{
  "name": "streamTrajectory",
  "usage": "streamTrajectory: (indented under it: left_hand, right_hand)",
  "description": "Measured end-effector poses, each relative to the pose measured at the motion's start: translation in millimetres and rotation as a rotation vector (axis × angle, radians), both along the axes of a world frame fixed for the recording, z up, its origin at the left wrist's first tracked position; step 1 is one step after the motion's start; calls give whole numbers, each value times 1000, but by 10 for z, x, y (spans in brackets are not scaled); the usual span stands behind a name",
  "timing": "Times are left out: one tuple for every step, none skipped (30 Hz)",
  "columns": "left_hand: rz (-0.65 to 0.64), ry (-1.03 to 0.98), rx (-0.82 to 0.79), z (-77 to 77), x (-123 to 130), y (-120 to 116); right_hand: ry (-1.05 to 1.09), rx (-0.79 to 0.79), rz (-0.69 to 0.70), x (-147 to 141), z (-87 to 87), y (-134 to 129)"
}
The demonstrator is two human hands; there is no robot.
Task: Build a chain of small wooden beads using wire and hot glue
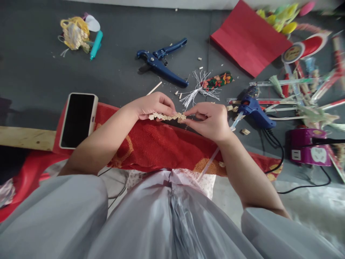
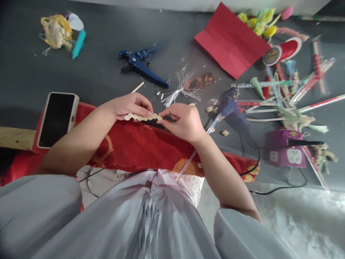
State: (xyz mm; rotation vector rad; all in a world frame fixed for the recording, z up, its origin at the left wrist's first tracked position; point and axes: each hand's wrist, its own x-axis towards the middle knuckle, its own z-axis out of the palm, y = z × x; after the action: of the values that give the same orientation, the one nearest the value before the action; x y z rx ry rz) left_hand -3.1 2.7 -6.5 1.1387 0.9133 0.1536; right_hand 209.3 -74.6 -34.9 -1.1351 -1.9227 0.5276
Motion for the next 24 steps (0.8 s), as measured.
streamTrajectory:
  left_hand:
    - [-4, 0, 3, -3, -2, 2]
    - [-10, 2, 5, -7, -5, 3]
    - [-15, 3, 7, -10, -7, 4]
    - [-17, 4, 7, -13, -10, 5]
    - [-16, 4, 7, -17, -12, 5]
    - [-14, 3, 6, -19, -13, 6]
    - [-12, 1, 4, -22, -14, 6]
    - [-11, -1, 3, -24, -14, 6]
    - [-10, -4, 2, -24, -13, 5]
    - [-11, -6, 1, -24, -11, 5]
    - [-13, -8, 0, -22, -9, 4]
    - [-12, -9, -1, -19, -6, 2]
    - [-8, -9, -2, -14, -3, -1]
    - [-3, -8, -3, -9, 0, -4]
    - [3, -6, -3, -3, 3, -8]
    - [7, -4, -4, 3, 5, -11]
    - [9, -3, -4, 7, 6, -13]
    - [9, -3, -3, 10, 7, -14]
    - [5, -4, -3, 11, 6, -13]
    - [0, -6, -3, 11, 4, -12]
    - [-4, -6, -3, 9, 3, -9]
    - [-7, -6, -3, 6, 0, -7]
    - [-9, -4, -3, 3, -2, -4]
    - [-10, -2, -2, 0, -3, -2]
  right_hand:
    - [2, 0, 1, 0, -1, 0]
    - [0, -5, 0, 1, -1, 0]
    - [-4, -12, -1, 2, -1, 0]
    - [-8, -18, -2, 3, -1, 1]
    - [-10, -23, -1, 4, -1, 1]
    - [-10, -25, 2, 5, -2, 2]
    - [-7, -26, 5, 6, -2, 2]
    - [-5, -29, 8, 7, -1, 2]
    - [-6, -34, 8, 8, -1, 3]
    - [-7, -41, 6, 9, 0, 3]
    - [-9, -47, 4, 10, 1, 4]
    - [-11, -51, 2, 10, 2, 5]
    - [-12, -51, 1, 11, 2, 5]
    - [-10, -47, 2, 11, 3, 6]
    - [-8, -44, 4, 12, 3, 6]
    - [-9, -43, 4, 12, 2, 7]
    - [-13, -48, 2, 13, 2, 7]
    - [-22, -56, -2, 13, 2, 6]
    - [-32, -65, -8, 13, 3, 6]
    - [-41, -72, -14, 12, 3, 6]
    - [-44, -72, -17, 11, 4, 5]
    - [-42, -67, -17, 10, 4, 4]
    - [-36, -60, -14, 9, 5, 3]
    - [-30, -54, -11, 8, 6, 2]
